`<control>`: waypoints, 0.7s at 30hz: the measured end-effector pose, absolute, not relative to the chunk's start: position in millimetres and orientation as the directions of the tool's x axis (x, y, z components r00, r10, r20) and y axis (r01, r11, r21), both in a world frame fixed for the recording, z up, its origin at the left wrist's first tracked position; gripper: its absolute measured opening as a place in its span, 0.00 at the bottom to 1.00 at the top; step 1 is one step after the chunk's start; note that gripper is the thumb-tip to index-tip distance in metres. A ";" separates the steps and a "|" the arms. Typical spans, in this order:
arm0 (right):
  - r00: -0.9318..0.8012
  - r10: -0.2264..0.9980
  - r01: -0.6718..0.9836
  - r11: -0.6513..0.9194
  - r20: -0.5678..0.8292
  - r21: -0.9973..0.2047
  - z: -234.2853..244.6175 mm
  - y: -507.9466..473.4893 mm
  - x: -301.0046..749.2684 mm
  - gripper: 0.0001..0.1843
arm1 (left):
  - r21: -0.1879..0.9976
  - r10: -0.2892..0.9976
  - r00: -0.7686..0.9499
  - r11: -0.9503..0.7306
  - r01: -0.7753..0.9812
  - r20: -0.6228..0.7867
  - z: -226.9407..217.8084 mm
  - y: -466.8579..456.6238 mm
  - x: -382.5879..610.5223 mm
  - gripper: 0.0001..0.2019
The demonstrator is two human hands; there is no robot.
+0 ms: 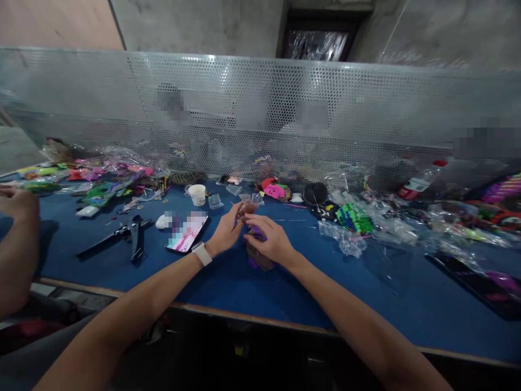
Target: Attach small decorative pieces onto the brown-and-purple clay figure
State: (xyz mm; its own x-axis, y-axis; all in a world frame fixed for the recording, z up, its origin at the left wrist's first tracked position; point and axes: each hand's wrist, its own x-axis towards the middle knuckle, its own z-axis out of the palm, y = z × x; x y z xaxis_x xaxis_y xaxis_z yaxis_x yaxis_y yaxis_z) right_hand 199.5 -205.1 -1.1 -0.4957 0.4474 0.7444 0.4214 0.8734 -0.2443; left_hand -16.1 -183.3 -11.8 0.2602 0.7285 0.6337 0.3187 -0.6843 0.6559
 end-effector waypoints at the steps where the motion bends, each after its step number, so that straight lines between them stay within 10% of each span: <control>1: -0.446 0.460 0.422 0.865 0.768 -0.274 -1.8 -204.3 200.0 0.15 | 0.646 0.717 0.295 -0.697 0.310 0.632 -12.9 -184.6 -15.0 0.23; 7: -0.357 0.530 0.475 0.812 0.769 -0.339 -1.7 -199.4 201.8 0.05 | 0.639 0.739 0.326 -0.673 0.373 0.589 -12.1 -192.8 -9.9 0.24; 21: -0.302 0.662 0.559 0.706 0.686 -0.434 -0.3 -195.1 200.9 0.25 | 0.620 0.781 0.279 -0.616 0.486 0.558 -10.2 -196.4 -1.2 0.09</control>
